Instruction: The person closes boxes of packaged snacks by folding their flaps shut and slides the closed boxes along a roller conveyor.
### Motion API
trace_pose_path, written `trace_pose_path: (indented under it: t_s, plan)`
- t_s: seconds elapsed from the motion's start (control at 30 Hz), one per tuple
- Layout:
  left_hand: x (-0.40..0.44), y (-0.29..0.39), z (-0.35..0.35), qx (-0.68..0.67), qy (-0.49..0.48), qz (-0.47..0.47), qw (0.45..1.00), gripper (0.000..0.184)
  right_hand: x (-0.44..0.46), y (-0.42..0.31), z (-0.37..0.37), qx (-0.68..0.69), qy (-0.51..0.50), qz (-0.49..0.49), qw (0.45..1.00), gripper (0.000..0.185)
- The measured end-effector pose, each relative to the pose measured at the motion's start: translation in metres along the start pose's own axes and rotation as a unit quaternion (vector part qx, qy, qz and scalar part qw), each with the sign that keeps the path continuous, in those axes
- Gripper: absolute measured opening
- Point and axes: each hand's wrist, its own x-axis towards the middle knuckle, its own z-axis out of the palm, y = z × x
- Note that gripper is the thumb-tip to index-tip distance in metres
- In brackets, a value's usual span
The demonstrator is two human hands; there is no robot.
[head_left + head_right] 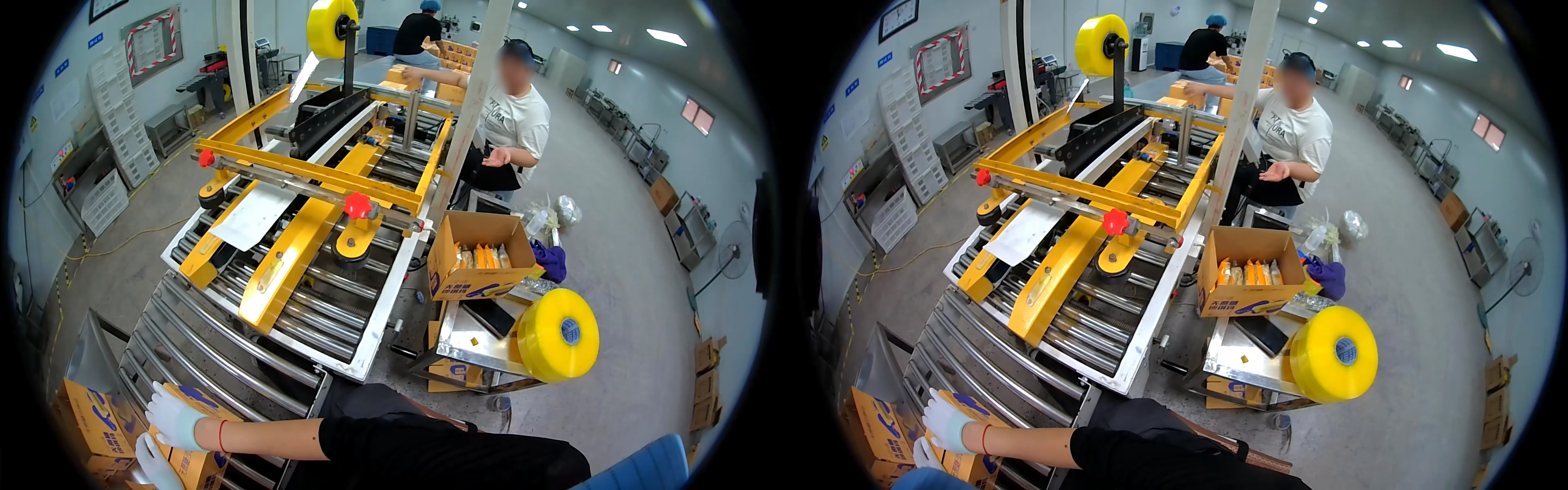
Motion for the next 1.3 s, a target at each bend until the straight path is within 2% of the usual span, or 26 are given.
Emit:
trace_pose_path:
  t_s: [0.1, 0.17, 0.2, 0.27, 0.3, 0.47, 0.57, 0.67, 0.8, 0.87, 0.93, 0.97, 1.0, 1.07, 1.1, 1.13, 1.2, 1.27, 1.3]
  plan:
    - [0.002, -0.032, 0.013, 0.005, 0.010, 0.031, 0.999, 0.040, 0.000, 0.001, 0.002, -0.002, 0.003, -0.001, 1.000, 0.045]
    - [0.003, -0.044, 0.021, 0.124, 0.066, 0.188, 0.972, 0.040, 0.000, 0.001, 0.003, -0.001, 0.009, -0.003, 1.000, 0.045]
    - [0.001, -0.050, 0.023, 0.124, 0.066, 0.188, 0.972, 0.040, 0.000, 0.001, 0.003, -0.001, 0.005, -0.002, 1.000, 0.045]
    - [-0.002, -0.006, 0.002, 0.024, 0.000, -0.026, 0.999, 0.040, -0.001, 0.000, 0.002, 0.000, 0.001, -0.002, 1.000, 0.045]
    - [-0.002, 0.000, -0.001, 0.009, -0.002, -0.039, 0.999, 0.040, -0.001, 0.000, 0.001, -0.001, -0.001, 0.000, 1.000, 0.045]
    - [-0.002, -0.010, 0.003, -0.001, 0.007, -0.015, 1.000, 0.040, -0.001, 0.000, 0.002, -0.004, 0.013, -0.004, 1.000, 0.044]
    - [0.002, -0.014, 0.005, 0.006, 0.019, 0.031, 0.999, 0.040, -0.002, -0.001, 0.000, 0.006, 0.006, -0.003, 1.000, 0.045]
    - [-0.002, 0.022, -0.009, -0.022, -0.014, -0.066, 0.997, 0.041, -0.003, -0.002, -0.003, -0.014, 0.011, -0.001, 1.000, 0.043]
    - [-0.013, 0.049, -0.014, -0.041, 0.031, -0.055, 0.997, 0.042, -0.002, -0.002, -0.008, -0.014, -0.004, -0.001, 1.000, 0.043]
    - [-0.022, 0.116, -0.039, -0.058, 0.023, -0.115, 0.991, 0.042, -0.005, 0.000, 0.004, -0.017, -0.006, -0.007, 1.000, 0.042]
    - [-0.021, 0.120, -0.042, -0.075, 0.017, -0.119, 0.990, 0.042, -0.009, 0.003, 0.023, -0.040, 0.153, -0.053, 0.986, 0.042]
    - [-0.020, 0.123, -0.044, -0.072, 0.008, -0.117, 0.990, 0.041, -0.024, -0.003, -0.010, 0.028, 0.021, -0.039, 0.999, 0.050]
    - [-0.021, 0.125, -0.046, -0.069, -0.002, -0.117, 0.991, 0.041, -0.037, -0.005, -0.009, 0.031, 0.020, -0.041, 0.998, 0.050]
    - [-0.022, 0.133, -0.050, -0.073, -0.007, -0.117, 0.990, 0.040, -0.061, -0.006, -0.007, 0.068, 0.058, -0.083, 0.993, 0.062]
    - [-0.023, 0.142, -0.054, -0.076, -0.017, -0.129, 0.989, 0.039, -0.070, -0.009, -0.016, 0.109, 0.008, -0.066, 0.992, 0.071]
    - [-0.024, 0.148, -0.056, -0.080, -0.026, -0.139, 0.987, 0.038, -0.077, -0.011, -0.021, 0.109, 0.007, -0.069, 0.992, 0.071]
    - [-0.027, 0.140, -0.050, -0.067, -0.001, -0.141, 0.988, 0.038, -0.081, -0.011, -0.027, 0.048, -0.024, -0.096, 0.994, 0.073]
    - [-0.035, 0.119, -0.046, -0.051, 0.044, -0.091, 0.994, 0.042, -0.071, -0.002, 0.022, 0.000, -0.018, -0.108, 0.994, 0.080]
    - [-0.043, 0.114, -0.033, -0.083, 0.137, -0.126, 0.979, 0.049, -0.066, 0.004, 0.054, -0.043, 0.059, -0.121, 0.990, 0.083]
